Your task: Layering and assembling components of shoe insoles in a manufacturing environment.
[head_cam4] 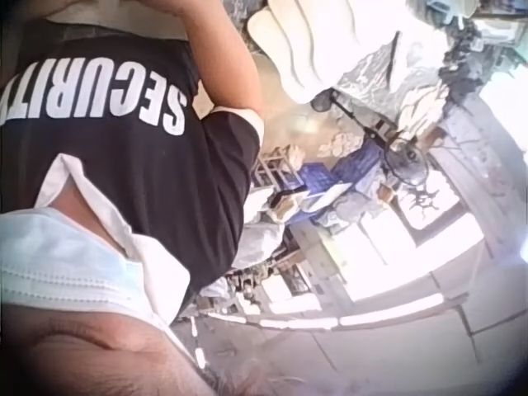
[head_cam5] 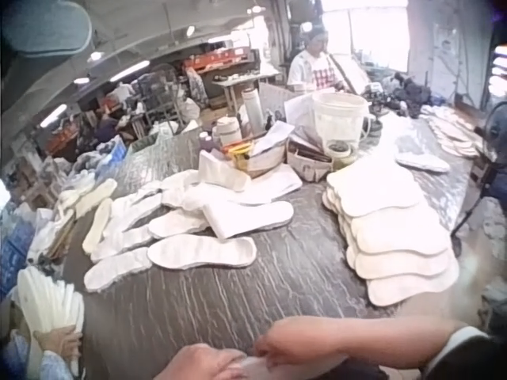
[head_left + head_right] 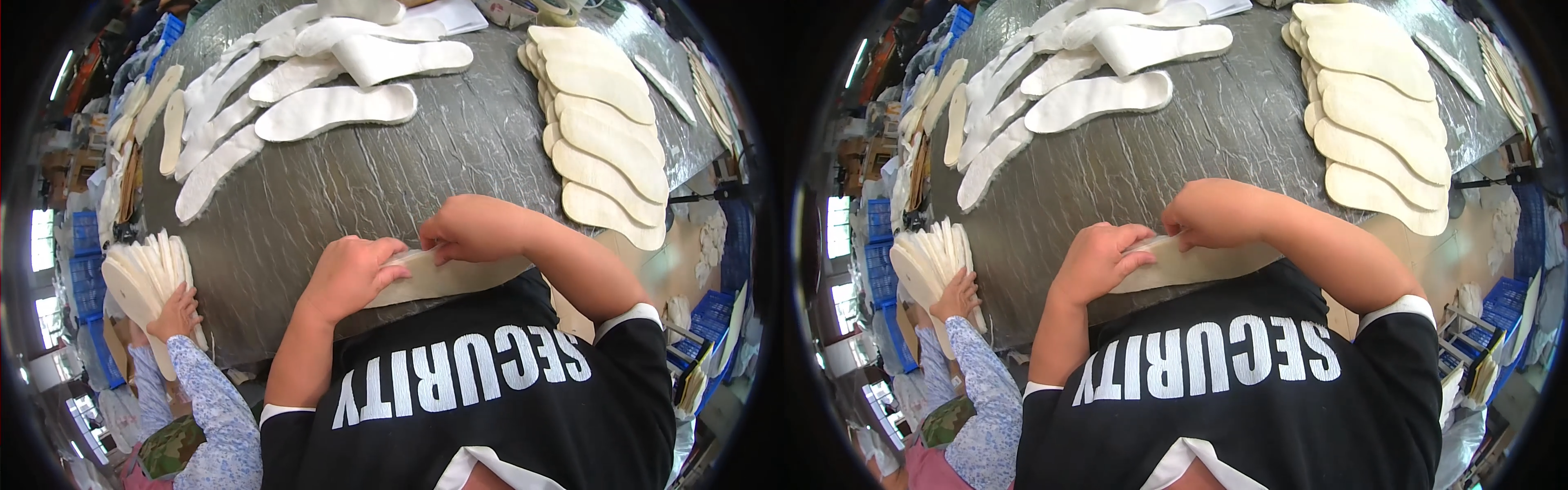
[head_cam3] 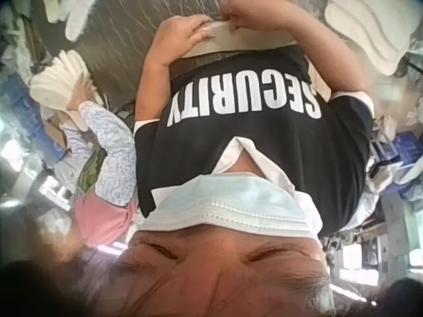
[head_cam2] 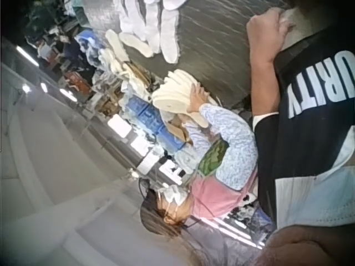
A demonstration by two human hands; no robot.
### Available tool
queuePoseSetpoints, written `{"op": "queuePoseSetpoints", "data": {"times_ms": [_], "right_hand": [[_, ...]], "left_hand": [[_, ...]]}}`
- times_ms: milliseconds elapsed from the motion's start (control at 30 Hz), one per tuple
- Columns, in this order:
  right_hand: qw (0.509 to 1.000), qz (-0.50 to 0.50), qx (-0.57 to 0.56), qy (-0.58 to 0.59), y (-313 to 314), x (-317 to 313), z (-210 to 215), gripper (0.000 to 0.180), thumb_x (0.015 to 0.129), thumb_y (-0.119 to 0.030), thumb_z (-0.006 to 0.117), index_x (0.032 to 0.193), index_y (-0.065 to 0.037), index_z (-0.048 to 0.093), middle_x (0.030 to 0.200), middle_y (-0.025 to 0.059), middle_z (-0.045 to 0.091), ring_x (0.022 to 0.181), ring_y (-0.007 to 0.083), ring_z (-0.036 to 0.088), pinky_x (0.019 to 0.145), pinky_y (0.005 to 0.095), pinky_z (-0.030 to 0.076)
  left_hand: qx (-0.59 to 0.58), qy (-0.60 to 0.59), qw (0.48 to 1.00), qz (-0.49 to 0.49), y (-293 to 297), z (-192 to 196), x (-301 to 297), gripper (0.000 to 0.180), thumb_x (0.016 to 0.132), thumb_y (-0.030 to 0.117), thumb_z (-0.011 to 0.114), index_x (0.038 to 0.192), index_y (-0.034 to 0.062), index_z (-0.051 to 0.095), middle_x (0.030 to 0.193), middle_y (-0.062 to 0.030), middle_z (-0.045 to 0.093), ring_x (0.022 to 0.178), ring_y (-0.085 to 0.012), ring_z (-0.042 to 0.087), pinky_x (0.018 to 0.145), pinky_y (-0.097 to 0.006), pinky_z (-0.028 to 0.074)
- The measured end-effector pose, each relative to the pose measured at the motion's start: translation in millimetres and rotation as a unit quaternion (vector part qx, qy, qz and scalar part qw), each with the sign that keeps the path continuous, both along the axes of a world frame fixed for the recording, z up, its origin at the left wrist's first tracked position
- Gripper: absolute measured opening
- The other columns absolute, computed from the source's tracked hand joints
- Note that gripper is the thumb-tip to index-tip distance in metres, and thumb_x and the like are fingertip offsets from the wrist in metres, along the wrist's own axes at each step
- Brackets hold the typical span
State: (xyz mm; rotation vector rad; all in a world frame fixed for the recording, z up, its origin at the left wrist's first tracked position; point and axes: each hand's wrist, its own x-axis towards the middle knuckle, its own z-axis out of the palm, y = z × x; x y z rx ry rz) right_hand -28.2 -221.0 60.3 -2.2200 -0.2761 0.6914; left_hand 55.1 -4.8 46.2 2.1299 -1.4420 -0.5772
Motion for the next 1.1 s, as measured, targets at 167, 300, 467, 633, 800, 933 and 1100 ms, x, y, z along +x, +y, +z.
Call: {"op": "queuePoseSetpoints", "data": {"times_ms": [167, 300, 467, 633, 800, 933, 1100], "right_hand": [[1.000, 0.001, 0.002, -0.015, 2.2, -6.2, -14.9, 0.022, 0.079, -0.021, 0.069, 0.095, -0.007, 0.067, 0.084, 0.0141, 0.068, 0.084, 0.0337, 0.065, 0.075, 0.0433, 0.049], [0.994, 0.043, -0.078, -0.063, 14.5, -3.3, -12.7, 0.020, 0.082, -0.025, 0.065, 0.093, -0.010, 0.068, 0.081, 0.0125, 0.068, 0.081, 0.0331, 0.065, 0.072, 0.0436, 0.050], [0.989, 0.078, -0.094, -0.086, 19.0, -10.1, -13.9, 0.017, 0.084, -0.027, 0.063, 0.091, -0.014, 0.069, 0.077, 0.0107, 0.067, 0.077, 0.0323, 0.065, 0.068, 0.0432, 0.050], [0.929, -0.131, -0.118, -0.324, -3.2, -11.6, -10.2, 0.028, 0.080, -0.026, 0.068, 0.100, -0.007, 0.063, 0.100, 0.0120, 0.066, 0.094, 0.0337, 0.061, 0.079, 0.0428, 0.048], [0.889, -0.314, -0.036, -0.332, -30.4, -41.6, 1.9, 0.034, 0.078, -0.016, 0.072, 0.108, -0.005, 0.062, 0.106, 0.0135, 0.064, 0.100, 0.0340, 0.059, 0.086, 0.0419, 0.047], [0.877, -0.382, -0.043, -0.287, -54.6, -77.6, 0.2, 0.028, 0.078, -0.014, 0.072, 0.103, -0.004, 0.064, 0.100, 0.0138, 0.065, 0.094, 0.0330, 0.060, 0.082, 0.0402, 0.048], [0.795, -0.464, -0.175, -0.349, -95.7, -117.8, -3.1, 0.022, 0.074, -0.010, 0.073, 0.094, -0.005, 0.065, 0.088, 0.0118, 0.066, 0.090, 0.0306, 0.061, 0.080, 0.0410, 0.048]], "left_hand": [[-0.007, 0.002, 0.999, -0.045, -2.4, -6.3, -7.9, 0.024, 0.075, 0.025, 0.073, 0.088, 0.0052, 0.068, 0.075, -0.0097, 0.065, 0.072, -0.0301, 0.061, 0.069, -0.038, 0.047], [0.016, 0.033, 0.998, -0.059, -1.7, -7.7, -6.6, 0.017, 0.079, 0.022, 0.069, 0.081, 0.0053, 0.065, 0.073, -0.0105, 0.063, 0.071, -0.0316, 0.061, 0.069, -0.041, 0.048], [0.039, 0.066, 0.996, -0.035, 0.7, -19.0, -16.8, 0.019, 0.084, 0.023, 0.063, 0.080, 0.0047, 0.063, 0.075, -0.0132, 0.063, 0.071, -0.0349, 0.060, 0.063, -0.041, 0.048], [-0.044, 0.177, 0.976, 0.118, 40.5, -25.9, 17.6, 0.016, 0.088, 0.015, 0.061, 0.094, 0.0025, 0.069, 0.081, -0.0143, 0.068, 0.070, -0.0256, 0.065, 0.066, -0.034, 0.051], [-0.096, 0.046, 0.878, 0.467, 154.0, -6.9, 51.8, 0.021, 0.092, 0.012, 0.060, 0.103, -0.0051, 0.067, 0.086, -0.0037, 0.069, 0.078, -0.0084, 0.058, 0.072, -0.026, 0.048], [0.138, -0.191, 0.845, 0.480, 221.5, -18.4, 80.0, 0.035, 0.087, 0.010, 0.060, 0.118, -0.0048, 0.059, 0.107, -0.0236, 0.064, 0.103, -0.0398, 0.059, 0.092, -0.043, 0.045], [0.039, -0.280, 0.859, 0.427, 175.1, -17.9, 82.4, 0.034, 0.086, 0.008, 0.060, 0.118, -0.0056, 0.057, 0.117, -0.0240, 0.058, 0.112, -0.0389, 0.052, 0.097, -0.045, 0.040]]}}
